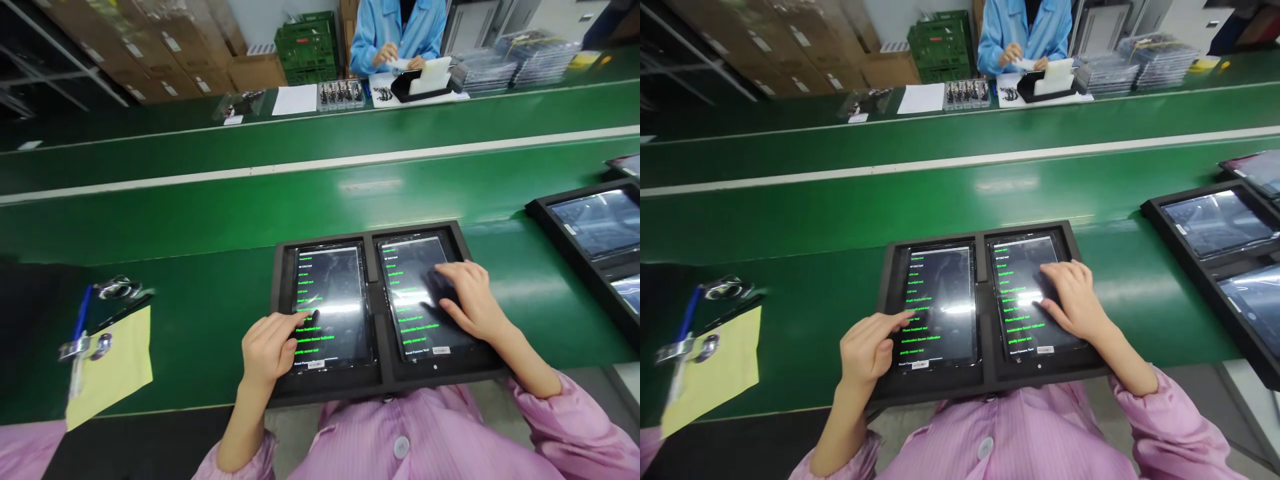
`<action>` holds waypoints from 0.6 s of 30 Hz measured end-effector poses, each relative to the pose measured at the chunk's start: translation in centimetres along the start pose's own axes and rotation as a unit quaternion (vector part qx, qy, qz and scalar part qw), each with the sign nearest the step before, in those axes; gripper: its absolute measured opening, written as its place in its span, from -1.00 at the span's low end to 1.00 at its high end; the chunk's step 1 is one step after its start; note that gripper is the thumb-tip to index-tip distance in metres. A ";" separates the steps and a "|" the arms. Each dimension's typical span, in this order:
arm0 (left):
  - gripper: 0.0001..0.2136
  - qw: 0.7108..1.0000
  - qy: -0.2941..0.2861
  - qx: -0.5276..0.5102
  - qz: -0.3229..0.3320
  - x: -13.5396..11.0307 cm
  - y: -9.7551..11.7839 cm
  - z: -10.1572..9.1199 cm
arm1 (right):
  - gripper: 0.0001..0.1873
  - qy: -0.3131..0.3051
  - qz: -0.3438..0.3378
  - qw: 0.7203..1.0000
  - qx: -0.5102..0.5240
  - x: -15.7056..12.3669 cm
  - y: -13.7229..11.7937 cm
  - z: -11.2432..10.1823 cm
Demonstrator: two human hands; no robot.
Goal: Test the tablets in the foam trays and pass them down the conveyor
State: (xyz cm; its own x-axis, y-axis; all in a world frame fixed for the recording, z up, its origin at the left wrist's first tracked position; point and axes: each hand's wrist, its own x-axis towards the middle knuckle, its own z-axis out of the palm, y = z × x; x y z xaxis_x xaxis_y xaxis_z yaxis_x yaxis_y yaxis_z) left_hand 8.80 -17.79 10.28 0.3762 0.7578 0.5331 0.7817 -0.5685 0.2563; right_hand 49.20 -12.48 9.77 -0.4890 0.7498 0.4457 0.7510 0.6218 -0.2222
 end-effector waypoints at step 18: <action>-0.43 0.999 -0.002 0.024 0.024 0.2 0.0 0.1 | -0.70 0.017 -0.161 0.986 0.025 0.5 -0.9 -1.1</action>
State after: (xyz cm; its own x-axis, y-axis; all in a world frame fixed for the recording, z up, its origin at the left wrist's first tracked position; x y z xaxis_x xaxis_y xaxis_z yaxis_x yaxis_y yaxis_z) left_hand 8.90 -17.62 10.32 0.4168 0.7312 0.5400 0.7851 -0.5890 0.1917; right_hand 48.80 -12.91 11.15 -0.6827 0.5041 0.5290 0.5357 0.8376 -0.1069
